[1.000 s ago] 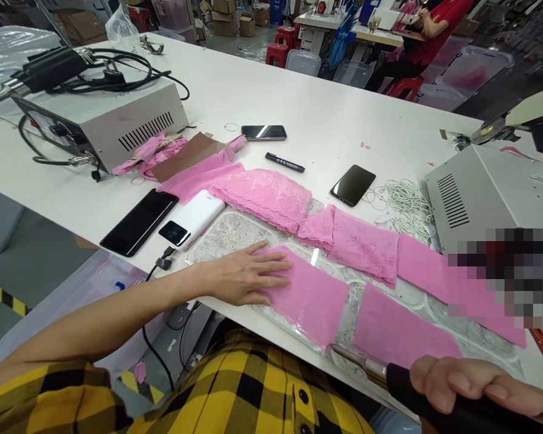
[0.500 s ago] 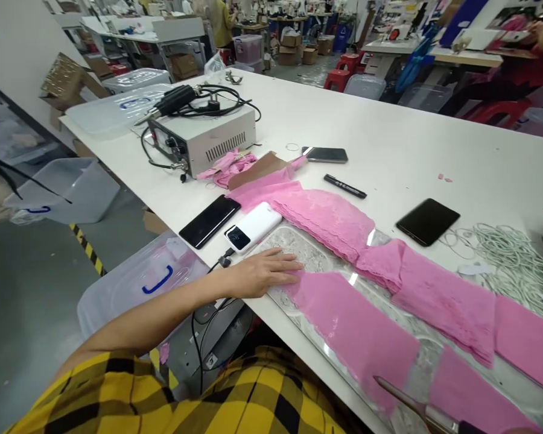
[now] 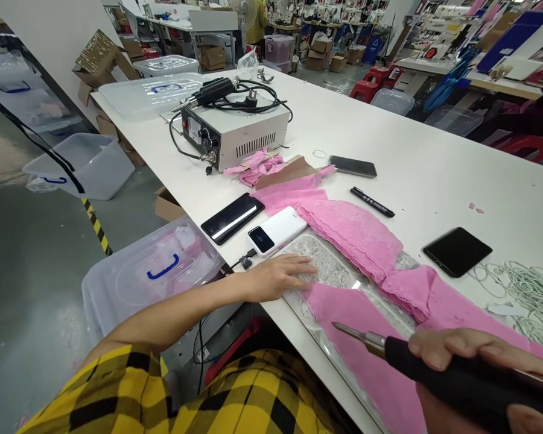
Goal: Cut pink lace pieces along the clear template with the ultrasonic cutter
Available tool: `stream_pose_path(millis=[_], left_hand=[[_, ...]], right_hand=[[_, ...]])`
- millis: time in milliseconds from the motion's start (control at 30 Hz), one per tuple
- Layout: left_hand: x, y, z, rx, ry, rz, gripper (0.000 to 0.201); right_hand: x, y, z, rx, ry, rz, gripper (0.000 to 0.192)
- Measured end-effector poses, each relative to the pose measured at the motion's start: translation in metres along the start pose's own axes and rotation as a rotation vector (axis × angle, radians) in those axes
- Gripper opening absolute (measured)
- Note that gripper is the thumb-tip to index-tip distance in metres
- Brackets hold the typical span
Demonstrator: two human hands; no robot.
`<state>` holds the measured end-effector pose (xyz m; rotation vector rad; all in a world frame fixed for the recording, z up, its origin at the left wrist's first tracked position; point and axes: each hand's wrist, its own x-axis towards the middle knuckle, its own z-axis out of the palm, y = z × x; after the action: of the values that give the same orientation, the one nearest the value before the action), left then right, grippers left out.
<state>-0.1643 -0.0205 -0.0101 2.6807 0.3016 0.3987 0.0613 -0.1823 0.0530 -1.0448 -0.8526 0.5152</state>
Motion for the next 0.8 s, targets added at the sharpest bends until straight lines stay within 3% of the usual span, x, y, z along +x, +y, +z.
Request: stream_pose_path(millis=[133, 400, 800], left_hand=[[0.000, 0.001, -0.002, -0.013, 0.011, -0.001, 0.054], [0.001, 0.000, -0.002, -0.001, 0.013, 0.015, 0.048], [0.003, -0.001, 0.001, 0.020, 0.023, 0.047, 0.044]], right_hand=[[0.006, -0.006, 0.028, 0.004, -0.079, 0.013, 0.021], [0.018, 0.006, 0.049, 0.061, -0.187, -0.055, 0.021], [0.015, 0.012, 0.055, 0.057, -0.194, -0.042, 0.022]])
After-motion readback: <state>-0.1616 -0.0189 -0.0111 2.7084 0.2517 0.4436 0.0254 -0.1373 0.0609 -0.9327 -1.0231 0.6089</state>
